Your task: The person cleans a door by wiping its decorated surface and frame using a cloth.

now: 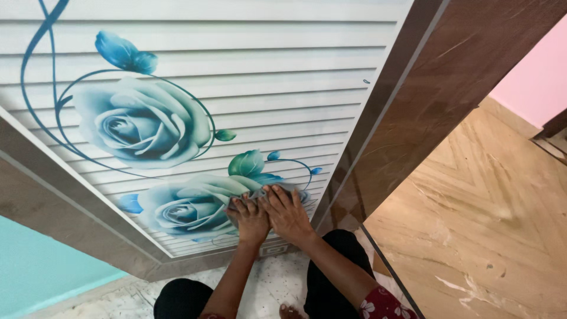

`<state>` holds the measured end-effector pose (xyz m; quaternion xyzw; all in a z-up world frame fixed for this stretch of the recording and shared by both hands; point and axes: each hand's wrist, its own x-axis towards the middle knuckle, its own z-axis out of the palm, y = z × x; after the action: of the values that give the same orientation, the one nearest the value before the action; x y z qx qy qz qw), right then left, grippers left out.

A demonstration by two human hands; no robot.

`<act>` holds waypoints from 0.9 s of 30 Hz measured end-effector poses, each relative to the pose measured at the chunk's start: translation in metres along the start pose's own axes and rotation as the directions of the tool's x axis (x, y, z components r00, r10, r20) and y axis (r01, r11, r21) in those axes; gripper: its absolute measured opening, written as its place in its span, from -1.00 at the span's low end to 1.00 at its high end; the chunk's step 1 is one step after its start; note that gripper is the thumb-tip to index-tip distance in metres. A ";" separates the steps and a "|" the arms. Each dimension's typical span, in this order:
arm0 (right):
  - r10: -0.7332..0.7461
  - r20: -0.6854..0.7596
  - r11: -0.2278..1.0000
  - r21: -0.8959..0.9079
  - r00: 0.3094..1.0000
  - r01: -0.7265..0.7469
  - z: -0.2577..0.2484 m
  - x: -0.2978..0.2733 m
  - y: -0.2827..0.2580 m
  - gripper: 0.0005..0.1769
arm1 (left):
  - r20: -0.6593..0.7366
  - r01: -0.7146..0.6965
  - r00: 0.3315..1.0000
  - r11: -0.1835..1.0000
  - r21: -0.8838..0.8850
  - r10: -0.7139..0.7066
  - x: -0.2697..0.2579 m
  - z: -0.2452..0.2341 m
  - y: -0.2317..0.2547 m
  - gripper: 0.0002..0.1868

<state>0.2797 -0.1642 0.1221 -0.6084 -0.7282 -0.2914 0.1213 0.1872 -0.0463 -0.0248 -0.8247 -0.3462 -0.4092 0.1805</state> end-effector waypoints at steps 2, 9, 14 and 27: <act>0.040 -0.143 0.999 0.002 0.989 -0.040 0.001 0.005 0.000 -0.40 | -0.048 -0.029 0.998 1.000 -0.004 0.029 0.008 -0.006 -0.013 -0.22; 0.168 -0.252 0.982 0.123 0.953 -0.141 0.024 0.030 -0.025 -0.37 | -0.191 -0.083 0.977 0.993 0.079 0.096 0.049 -0.055 -0.056 -0.37; 0.218 -0.338 0.958 0.253 0.916 -0.134 0.041 0.050 -0.046 -0.20 | -0.187 -0.035 0.981 0.997 0.073 0.048 0.048 -0.069 -0.082 -0.41; 0.192 -0.321 0.954 0.281 0.927 -0.100 0.051 0.103 -0.124 -0.27 | -0.274 0.130 0.956 0.987 0.093 -0.100 0.034 -0.100 -0.160 -0.31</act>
<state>0.1468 -0.0622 0.1018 -0.5796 -0.6797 -0.2856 0.3472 0.0320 0.0210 0.0641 -0.7288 -0.3879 -0.5073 0.2469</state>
